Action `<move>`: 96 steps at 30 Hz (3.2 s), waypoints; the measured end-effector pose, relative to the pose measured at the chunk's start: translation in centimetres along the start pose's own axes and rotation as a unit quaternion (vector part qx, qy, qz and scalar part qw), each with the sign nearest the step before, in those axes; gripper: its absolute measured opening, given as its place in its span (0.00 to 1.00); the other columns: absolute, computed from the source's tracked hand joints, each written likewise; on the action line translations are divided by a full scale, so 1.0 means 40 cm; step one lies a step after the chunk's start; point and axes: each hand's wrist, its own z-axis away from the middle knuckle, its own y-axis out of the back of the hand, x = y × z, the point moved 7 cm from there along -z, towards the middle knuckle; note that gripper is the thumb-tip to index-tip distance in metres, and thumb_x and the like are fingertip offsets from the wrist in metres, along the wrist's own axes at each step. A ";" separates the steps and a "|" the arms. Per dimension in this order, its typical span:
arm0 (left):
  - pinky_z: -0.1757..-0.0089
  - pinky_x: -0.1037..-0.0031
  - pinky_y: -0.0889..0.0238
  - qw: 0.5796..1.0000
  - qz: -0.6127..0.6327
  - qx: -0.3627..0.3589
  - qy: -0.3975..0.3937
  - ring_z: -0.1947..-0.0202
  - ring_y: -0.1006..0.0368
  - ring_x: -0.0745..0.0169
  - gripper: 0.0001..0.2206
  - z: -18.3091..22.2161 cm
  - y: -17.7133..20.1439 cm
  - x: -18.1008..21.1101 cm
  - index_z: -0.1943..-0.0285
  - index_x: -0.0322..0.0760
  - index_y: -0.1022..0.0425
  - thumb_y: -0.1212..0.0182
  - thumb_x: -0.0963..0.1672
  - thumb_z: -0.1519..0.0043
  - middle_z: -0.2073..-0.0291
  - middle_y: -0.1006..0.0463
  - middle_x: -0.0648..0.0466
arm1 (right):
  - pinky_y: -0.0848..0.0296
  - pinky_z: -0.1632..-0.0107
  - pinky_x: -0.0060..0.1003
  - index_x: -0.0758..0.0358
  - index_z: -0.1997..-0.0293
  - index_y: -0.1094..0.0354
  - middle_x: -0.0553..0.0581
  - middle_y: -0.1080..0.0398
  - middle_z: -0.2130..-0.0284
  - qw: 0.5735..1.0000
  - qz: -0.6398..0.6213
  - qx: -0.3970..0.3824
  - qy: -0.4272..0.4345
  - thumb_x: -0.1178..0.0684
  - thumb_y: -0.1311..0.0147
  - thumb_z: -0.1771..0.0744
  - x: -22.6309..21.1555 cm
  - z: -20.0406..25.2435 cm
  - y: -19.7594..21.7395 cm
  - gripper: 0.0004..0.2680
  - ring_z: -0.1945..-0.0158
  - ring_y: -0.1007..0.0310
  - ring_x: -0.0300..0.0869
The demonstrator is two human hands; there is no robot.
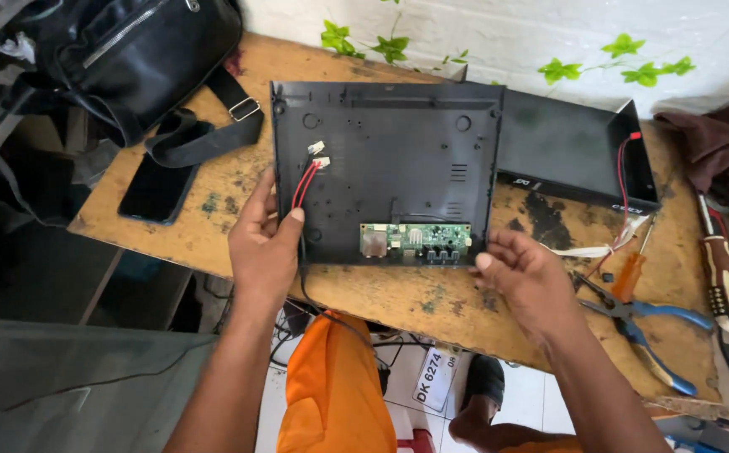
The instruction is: Disassembling an electronic device by disconnecting internal wires, ribbon cables, and circuit boards using pliers and a screwdriver.
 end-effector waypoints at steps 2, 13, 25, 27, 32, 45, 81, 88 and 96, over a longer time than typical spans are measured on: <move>0.55 0.66 0.22 0.994 0.080 0.016 -0.078 0.50 0.23 0.56 0.28 0.003 -0.004 -0.001 0.23 0.31 0.42 0.44 0.34 0.35 0.48 0.22 0.40 | 0.19 0.57 0.35 0.73 0.36 0.36 0.62 0.24 0.52 1.000 0.003 -0.004 0.006 0.67 0.43 0.35 0.025 -0.005 0.016 0.19 0.57 0.23 0.41; 0.53 0.66 0.21 0.968 0.181 0.016 -0.171 0.53 0.20 0.55 0.23 -0.013 -0.014 -0.068 0.34 0.25 0.29 0.36 0.32 0.40 0.53 0.19 0.40 | 0.21 0.56 0.37 0.70 0.39 0.35 0.63 0.25 0.54 0.986 0.129 0.041 0.096 0.65 0.33 0.39 -0.016 0.036 0.027 0.23 0.59 0.25 0.43; 0.54 0.60 0.21 0.972 0.182 -0.049 -0.140 0.51 0.21 0.52 0.25 -0.003 -0.065 -0.020 0.28 0.28 0.36 0.39 0.35 0.36 0.50 0.19 0.39 | 0.22 0.49 0.45 0.75 0.34 0.37 0.70 0.27 0.50 0.975 0.147 0.084 0.141 0.67 0.40 0.35 -0.042 0.057 0.034 0.21 0.53 0.23 0.50; 0.54 0.60 0.20 0.971 0.200 -0.062 -0.119 0.52 0.21 0.53 0.26 -0.011 -0.066 -0.033 0.26 0.31 0.38 0.41 0.35 0.35 0.51 0.19 0.41 | 0.23 0.47 0.46 0.77 0.33 0.38 0.72 0.27 0.49 0.973 0.156 0.081 0.151 0.67 0.41 0.35 -0.037 0.051 0.038 0.21 0.52 0.24 0.50; 0.55 0.61 0.19 0.965 0.226 -0.093 -0.098 0.54 0.19 0.53 0.29 -0.027 -0.077 -0.074 0.22 0.34 0.42 0.41 0.36 0.34 0.51 0.19 0.42 | 0.22 0.50 0.45 0.75 0.32 0.38 0.72 0.28 0.47 0.972 0.162 0.093 0.142 0.67 0.44 0.33 -0.027 0.054 0.041 0.20 0.52 0.24 0.52; 0.56 0.61 0.19 0.969 0.201 -0.101 -0.101 0.54 0.19 0.54 0.22 -0.003 -0.071 -0.059 0.32 0.28 0.32 0.37 0.37 0.36 0.53 0.17 0.40 | 0.19 0.56 0.39 0.75 0.31 0.41 0.69 0.29 0.46 0.973 0.111 0.119 0.160 0.70 0.45 0.34 -0.024 0.067 0.024 0.22 0.52 0.24 0.48; 0.58 0.70 0.29 0.968 0.145 -0.124 -0.161 0.59 0.27 0.61 0.18 0.015 -0.076 -0.050 0.38 0.27 0.35 0.45 0.35 0.38 0.58 0.23 0.43 | 0.18 0.62 0.37 0.75 0.37 0.38 0.70 0.29 0.52 0.969 0.098 0.141 0.177 0.70 0.47 0.34 -0.003 0.060 0.046 0.17 0.62 0.24 0.45; 0.58 0.67 0.27 0.970 0.143 -0.133 -0.147 0.59 0.26 0.59 0.18 0.008 -0.079 -0.054 0.38 0.26 0.36 0.47 0.35 0.38 0.59 0.22 0.41 | 0.24 0.69 0.40 0.73 0.50 0.25 0.68 0.29 0.67 0.916 0.241 0.203 0.249 0.66 0.38 0.34 -0.040 0.092 0.052 0.08 0.69 0.23 0.51; 0.57 0.65 0.25 0.967 0.156 -0.144 -0.138 0.58 0.24 0.57 0.18 -0.003 -0.085 -0.056 0.38 0.27 0.36 0.47 0.34 0.38 0.57 0.22 0.41 | 0.23 0.57 0.41 0.45 0.54 0.18 0.50 0.28 0.68 0.823 0.443 0.193 0.299 0.47 0.35 0.33 0.026 0.080 0.044 0.06 0.62 0.23 0.49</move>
